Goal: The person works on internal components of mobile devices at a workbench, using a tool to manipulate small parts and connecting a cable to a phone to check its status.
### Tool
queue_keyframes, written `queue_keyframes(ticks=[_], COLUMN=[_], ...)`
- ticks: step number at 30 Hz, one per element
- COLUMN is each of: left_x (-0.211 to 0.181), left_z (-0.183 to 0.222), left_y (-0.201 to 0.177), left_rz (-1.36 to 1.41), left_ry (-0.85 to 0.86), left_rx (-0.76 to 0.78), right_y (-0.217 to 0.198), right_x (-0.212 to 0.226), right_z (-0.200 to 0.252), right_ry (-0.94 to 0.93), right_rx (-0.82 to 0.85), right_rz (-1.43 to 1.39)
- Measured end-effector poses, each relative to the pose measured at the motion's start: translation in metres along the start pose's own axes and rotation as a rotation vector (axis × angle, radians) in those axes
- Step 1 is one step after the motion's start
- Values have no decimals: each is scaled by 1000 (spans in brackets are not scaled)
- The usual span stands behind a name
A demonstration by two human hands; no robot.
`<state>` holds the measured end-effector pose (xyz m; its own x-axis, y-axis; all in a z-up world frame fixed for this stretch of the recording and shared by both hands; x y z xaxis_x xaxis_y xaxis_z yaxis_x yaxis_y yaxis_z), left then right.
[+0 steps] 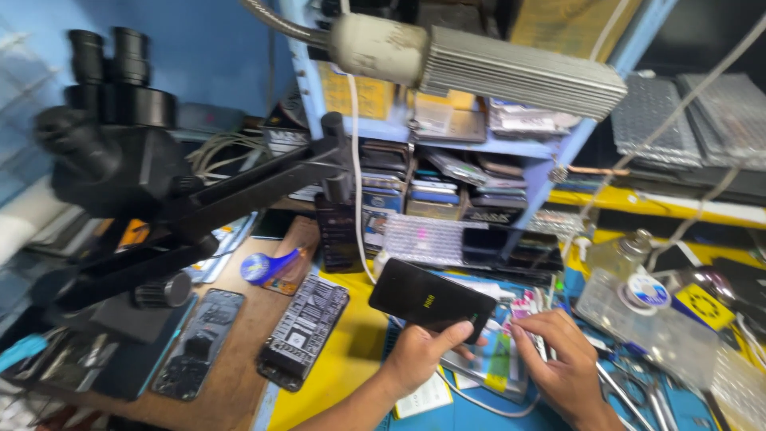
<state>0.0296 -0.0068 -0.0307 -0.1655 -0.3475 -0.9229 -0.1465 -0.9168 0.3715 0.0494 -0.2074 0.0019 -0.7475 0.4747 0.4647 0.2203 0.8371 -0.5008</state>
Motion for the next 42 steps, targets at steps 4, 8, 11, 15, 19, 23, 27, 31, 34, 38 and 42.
queue_keyframes(ticks=[4, 8, 11, 15, 19, 23, 27, 31, 34, 38, 42], left_x=[-5, -11, -10, -8, -6, -5, -6, -7, -5, -5, 0], left_z=[0, 3, 3, 1, 1, 0, 0, 0, -1, -1, -3], left_y=[0, 2, 0, 0, -1, 0, 0, -1, -1, 0, -1], left_rz=[-63, -58, -105, -99, -94, -55, -94, -131, -102, 33, 206], left_ry=[-62, -84, -113, -58, -15, 15, -19, 8, -24, -3, 47], left_rx=[-73, -42, -50, -33, -30, -8, -35, 5, -7, 0, -6], right_y=[-3, -5, -5, -5, -5, -7, -7, -6, -5, -5, -5], right_x=[9, 4, 1, 0, -2, -3, -4, -5, -6, -7, -6], right_z=[-11, -8, -7, -7, -7, -8, -8, -6, -5, -5, -5], right_ry=[-62, -40, -25, -30, -34, -40, -38, -36, -24, -17, -14], right_rx=[-22, -2, 8, 7, 25, 33, 32, 26, 31, 44, 52], right_rz=[-31, -20, -26, -29, -35, -28, -39, -46, -47, -55, -52])
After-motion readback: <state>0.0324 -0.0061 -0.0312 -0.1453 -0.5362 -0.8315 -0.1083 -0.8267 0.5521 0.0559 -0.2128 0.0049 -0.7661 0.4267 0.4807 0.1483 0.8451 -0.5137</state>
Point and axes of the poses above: each hand's wrist, its own z-axis away from the middle knuckle, its own y-axis out of the palm, x = y × z, the point moved 2 cm from there along -z, towards the middle knuckle, and after that the axes turned 1 degree about x, right-handed, at the moved point
